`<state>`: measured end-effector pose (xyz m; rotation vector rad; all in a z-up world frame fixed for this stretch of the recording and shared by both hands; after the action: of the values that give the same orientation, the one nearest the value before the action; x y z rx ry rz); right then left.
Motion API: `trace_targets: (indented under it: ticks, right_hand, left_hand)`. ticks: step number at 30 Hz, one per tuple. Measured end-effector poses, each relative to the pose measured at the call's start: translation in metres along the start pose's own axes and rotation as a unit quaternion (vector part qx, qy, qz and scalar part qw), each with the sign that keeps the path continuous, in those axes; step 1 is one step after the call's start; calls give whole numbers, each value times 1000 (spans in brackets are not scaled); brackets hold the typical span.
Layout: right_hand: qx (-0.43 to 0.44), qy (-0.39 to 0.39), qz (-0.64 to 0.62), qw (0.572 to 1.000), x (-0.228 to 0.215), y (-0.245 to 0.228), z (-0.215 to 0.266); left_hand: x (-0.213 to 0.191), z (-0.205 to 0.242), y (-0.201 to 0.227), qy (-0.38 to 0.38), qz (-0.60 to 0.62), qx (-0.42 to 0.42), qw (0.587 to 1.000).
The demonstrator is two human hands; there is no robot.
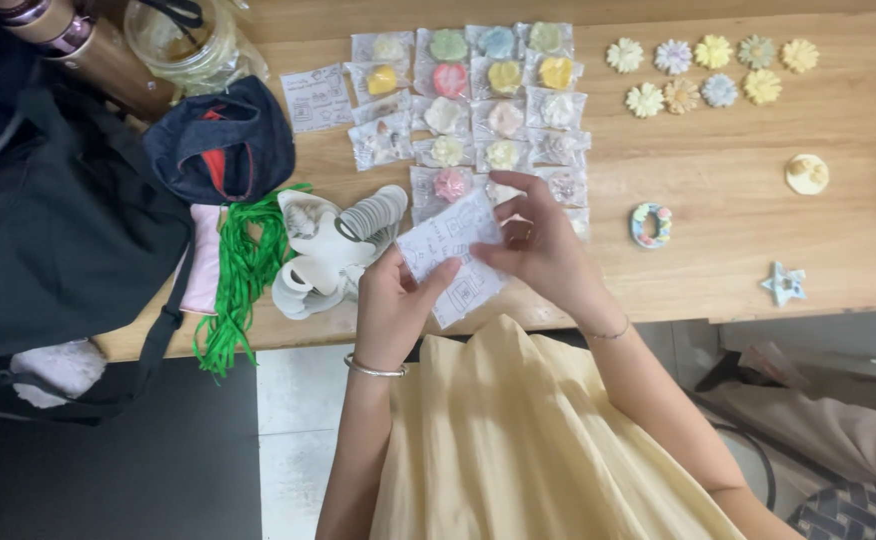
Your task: The person picks up decorative flower-shaped candles and places them into small clear plastic bags, sometimes referencing a piece of paper.
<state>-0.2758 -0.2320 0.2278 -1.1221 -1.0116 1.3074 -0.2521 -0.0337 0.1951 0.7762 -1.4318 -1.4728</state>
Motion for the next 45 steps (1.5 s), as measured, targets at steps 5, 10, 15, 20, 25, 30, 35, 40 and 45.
trace_targets:
  ticks: [5, 10, 15, 20, 25, 30, 35, 40, 45]
  right_hand:
    - [-168, 131, 223, 951, -1, 31, 31]
    - [-74, 124, 232, 962, 1, 26, 57]
    - [-77, 136, 258, 953, -20, 64, 59]
    - [-2, 130, -192, 973, -52, 65, 53]
    - [-33, 109, -22, 993, -49, 63, 55]
    - [-81, 78, 163, 980, -29, 33, 64]
    - [-258, 274, 311, 873, -17, -11, 81]
    - [-272, 189, 360, 872, -16, 1, 88]
    - [-269, 110, 401, 869, -10, -5, 80]
  left_hand:
    - [29, 2, -24, -2, -27, 42, 999]
    - [56, 4, -12, -65, 42, 23, 997]
    - [57, 8, -15, -96, 32, 34, 994]
    - [30, -5, -52, -33, 9, 27, 999]
    - [45, 3, 22, 94, -418, 232, 873]
    - [61, -4, 29, 42, -496, 363, 788]
    - [63, -17, 4, 4, -315, 178, 932]
    - [65, -15, 0, 12, -281, 161, 946]
    - [70, -10, 0, 26, -215, 129, 968]
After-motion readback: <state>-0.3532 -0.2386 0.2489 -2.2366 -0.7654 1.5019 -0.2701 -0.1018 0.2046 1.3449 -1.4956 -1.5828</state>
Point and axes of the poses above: each hand's wrist, its own z-axis away from the middle knuckle, its own x-axis out of the palm, y = z × x, the point moved 1 cm from there along -z, towards the middle knuckle, and after that the axes turned 1 degree about -y, right-handed, at the moved point
